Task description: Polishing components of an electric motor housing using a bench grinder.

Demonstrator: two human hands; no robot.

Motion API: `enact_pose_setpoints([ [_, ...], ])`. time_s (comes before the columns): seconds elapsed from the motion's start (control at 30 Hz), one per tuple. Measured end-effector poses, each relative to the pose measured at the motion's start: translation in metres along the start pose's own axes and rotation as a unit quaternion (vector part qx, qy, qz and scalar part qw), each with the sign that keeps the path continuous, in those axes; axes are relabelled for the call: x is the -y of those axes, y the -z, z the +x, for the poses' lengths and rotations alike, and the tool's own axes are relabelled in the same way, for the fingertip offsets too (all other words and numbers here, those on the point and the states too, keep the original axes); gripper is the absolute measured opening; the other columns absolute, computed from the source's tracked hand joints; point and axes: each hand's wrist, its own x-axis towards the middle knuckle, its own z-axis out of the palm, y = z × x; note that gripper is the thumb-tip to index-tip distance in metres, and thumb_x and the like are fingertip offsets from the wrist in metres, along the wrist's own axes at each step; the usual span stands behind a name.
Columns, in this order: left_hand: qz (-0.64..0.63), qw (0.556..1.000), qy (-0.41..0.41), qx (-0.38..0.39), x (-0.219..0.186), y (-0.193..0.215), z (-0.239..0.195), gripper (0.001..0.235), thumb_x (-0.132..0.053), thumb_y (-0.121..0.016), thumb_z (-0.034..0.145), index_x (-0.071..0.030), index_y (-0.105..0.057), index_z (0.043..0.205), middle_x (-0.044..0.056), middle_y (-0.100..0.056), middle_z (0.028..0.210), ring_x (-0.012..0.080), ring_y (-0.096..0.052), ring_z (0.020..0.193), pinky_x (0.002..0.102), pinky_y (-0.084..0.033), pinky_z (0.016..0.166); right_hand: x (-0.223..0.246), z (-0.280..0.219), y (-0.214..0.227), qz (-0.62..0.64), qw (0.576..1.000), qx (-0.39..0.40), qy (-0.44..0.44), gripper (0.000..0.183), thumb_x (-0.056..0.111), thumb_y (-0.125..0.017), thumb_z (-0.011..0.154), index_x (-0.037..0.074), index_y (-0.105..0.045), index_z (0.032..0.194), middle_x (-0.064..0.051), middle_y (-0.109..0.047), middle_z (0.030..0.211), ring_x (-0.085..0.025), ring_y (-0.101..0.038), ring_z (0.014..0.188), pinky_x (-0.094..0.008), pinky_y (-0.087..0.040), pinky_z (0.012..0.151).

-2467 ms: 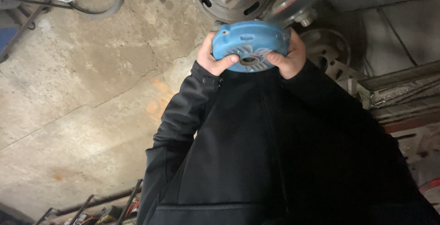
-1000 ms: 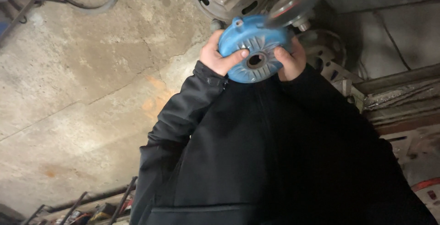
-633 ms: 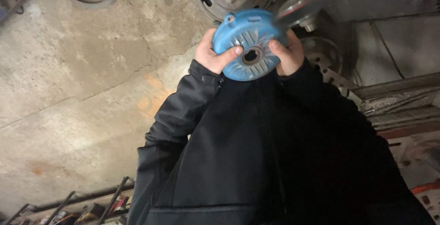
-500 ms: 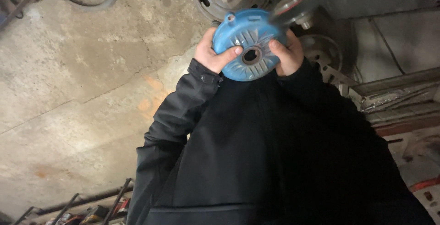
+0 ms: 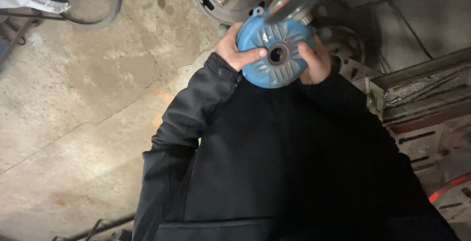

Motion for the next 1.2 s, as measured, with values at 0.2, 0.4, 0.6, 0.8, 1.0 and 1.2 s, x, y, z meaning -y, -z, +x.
enact_pose_setpoints([
  [0.2,-0.081,0.997,-0.02,0.0,0.0,0.018,-0.01,0.086,-0.03,-0.09,0.087,0.009,-0.041,0.146,0.02,-0.064,0.134,0.0275,-0.066,0.126,0.042,-0.055,0.112,0.001,0.01,-0.006,-0.116,0.993,-0.009,-0.027,0.053,0.025,-0.059,0.106,-0.003,-0.045,0.149,-0.016,-0.06,0.139,-0.025,-0.062,0.126,-0.039,-0.053,0.109],
  [0.4,-0.132,0.989,-0.051,-0.029,-0.011,0.026,-0.034,0.089,-0.022,-0.087,0.091,0.009,-0.033,0.154,0.02,-0.061,0.144,0.0287,-0.06,0.136,0.043,-0.048,0.12,0.008,0.031,-0.018,-0.015,0.994,0.092,-0.063,0.054,0.024,-0.063,0.101,-0.002,-0.047,0.146,-0.016,-0.063,0.136,-0.025,-0.063,0.124,-0.041,-0.054,0.107],
  [0.6,-0.242,0.967,-0.077,0.002,-0.032,0.0,-0.041,0.096,-0.018,-0.085,0.093,0.006,-0.021,0.16,0.02,-0.05,0.154,0.0283,-0.05,0.146,0.044,-0.04,0.129,0.031,0.034,-0.004,-0.093,0.991,0.036,-0.084,0.058,0.031,-0.058,0.1,-0.002,-0.051,0.148,-0.015,-0.062,0.139,-0.023,-0.063,0.127,-0.039,-0.052,0.111],
  [0.8,-0.214,0.975,-0.053,0.01,-0.031,0.005,-0.031,0.095,-0.017,-0.084,0.093,0.008,-0.022,0.161,0.023,-0.052,0.153,0.0306,-0.051,0.144,0.046,-0.04,0.127,0.044,0.034,-0.016,-0.082,0.985,0.077,-0.129,0.056,0.033,-0.053,0.101,0.001,-0.052,0.147,-0.014,-0.064,0.137,-0.02,-0.065,0.122,-0.036,-0.055,0.104],
  [1.0,-0.225,0.973,-0.056,-0.011,-0.037,0.015,-0.037,0.091,-0.018,-0.08,0.096,0.01,-0.023,0.161,0.023,-0.054,0.151,0.0315,-0.054,0.142,0.045,-0.043,0.127,0.037,0.041,-0.029,0.162,0.948,0.243,-0.123,0.041,0.024,-0.055,0.11,0.0,-0.054,0.143,-0.016,-0.071,0.12,-0.016,-0.073,0.087,-0.025,-0.06,0.068],
  [1.2,-0.24,0.969,-0.061,-0.021,-0.038,0.007,-0.04,0.088,-0.016,-0.078,0.097,0.007,-0.023,0.161,0.021,-0.054,0.151,0.0292,-0.055,0.141,0.043,-0.045,0.124,0.04,0.034,-0.021,0.038,0.978,0.141,-0.149,0.053,0.032,-0.051,0.109,0.001,-0.046,0.152,-0.015,-0.064,0.131,-0.017,-0.068,0.111,-0.032,-0.057,0.094],
])
